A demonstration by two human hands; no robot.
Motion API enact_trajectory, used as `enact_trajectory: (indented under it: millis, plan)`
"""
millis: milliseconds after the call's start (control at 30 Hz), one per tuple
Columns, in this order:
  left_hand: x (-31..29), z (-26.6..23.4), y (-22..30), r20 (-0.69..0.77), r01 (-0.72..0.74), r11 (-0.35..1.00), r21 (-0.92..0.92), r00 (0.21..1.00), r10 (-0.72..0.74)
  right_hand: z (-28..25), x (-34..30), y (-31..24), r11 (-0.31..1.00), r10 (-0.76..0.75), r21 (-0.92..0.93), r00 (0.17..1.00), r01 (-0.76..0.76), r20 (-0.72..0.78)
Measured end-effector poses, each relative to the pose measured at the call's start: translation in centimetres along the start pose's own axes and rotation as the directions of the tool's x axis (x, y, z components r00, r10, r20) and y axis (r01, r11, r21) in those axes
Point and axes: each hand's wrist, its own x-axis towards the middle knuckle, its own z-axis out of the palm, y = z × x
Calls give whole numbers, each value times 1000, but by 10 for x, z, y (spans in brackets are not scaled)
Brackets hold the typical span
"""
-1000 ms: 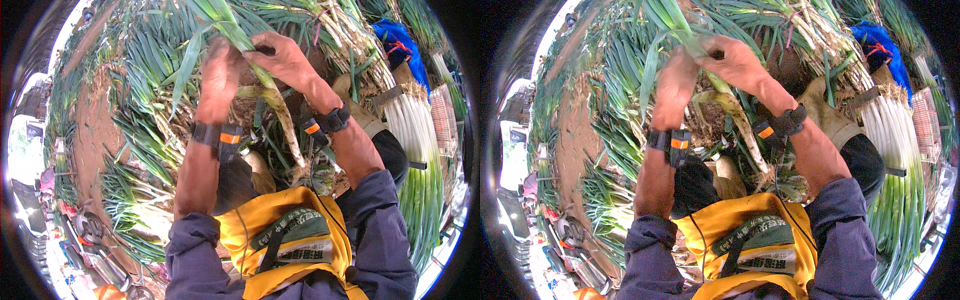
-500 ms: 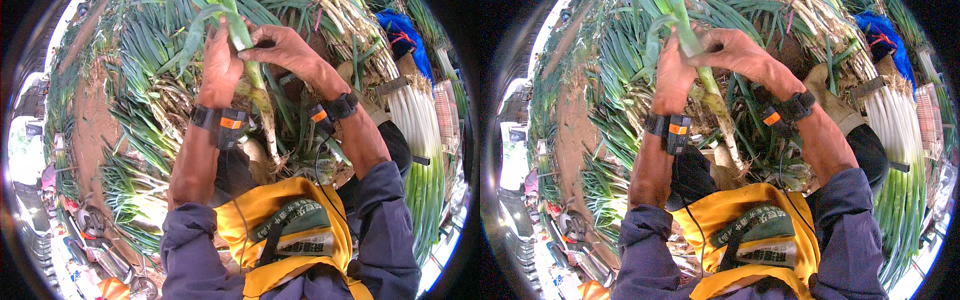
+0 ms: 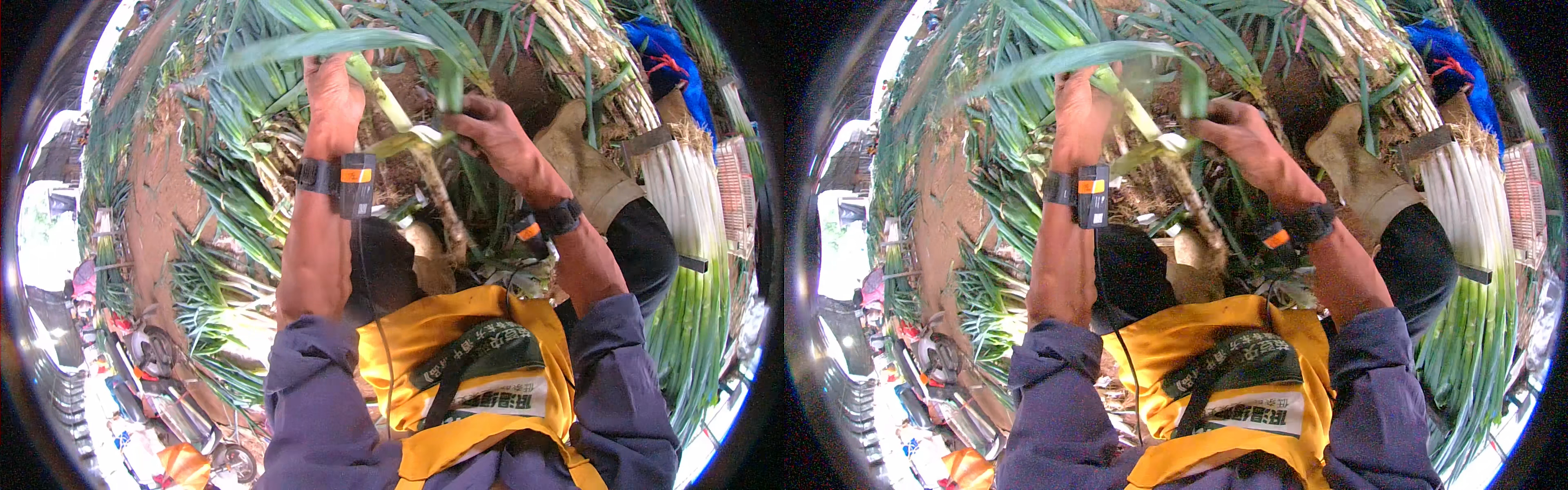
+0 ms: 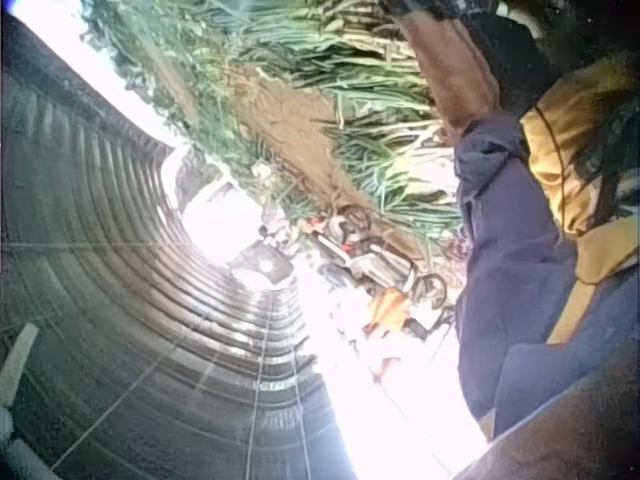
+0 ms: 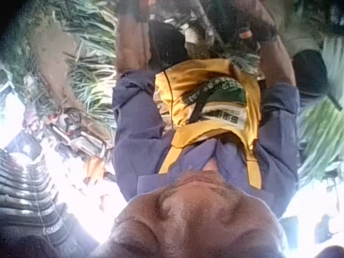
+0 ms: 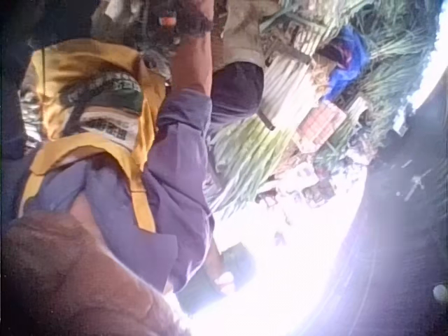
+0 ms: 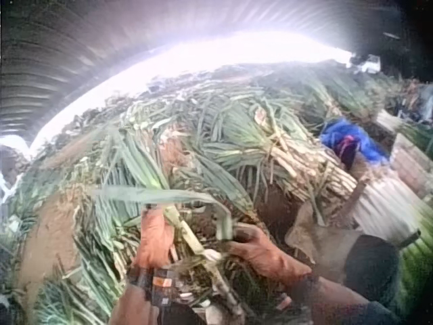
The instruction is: Cleaning and preparing leeks by stripping outer layers and organizing them.
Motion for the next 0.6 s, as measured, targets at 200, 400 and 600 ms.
enact_trajectory:
  millis: [200,400,600]
  plan:
    - [6,-28,19,92,-120,989,90,989,112,-22,-79,145,782,305,-610,930,-123,204]
    - [-12,14,23,155,-106,991,88,984,91,-71,-186,236,668,358,-721,929,-184,94]
    - [-15,22,9,281,-90,993,75,958,65,0,-26,-4,723,-472,-619,874,309,-115]
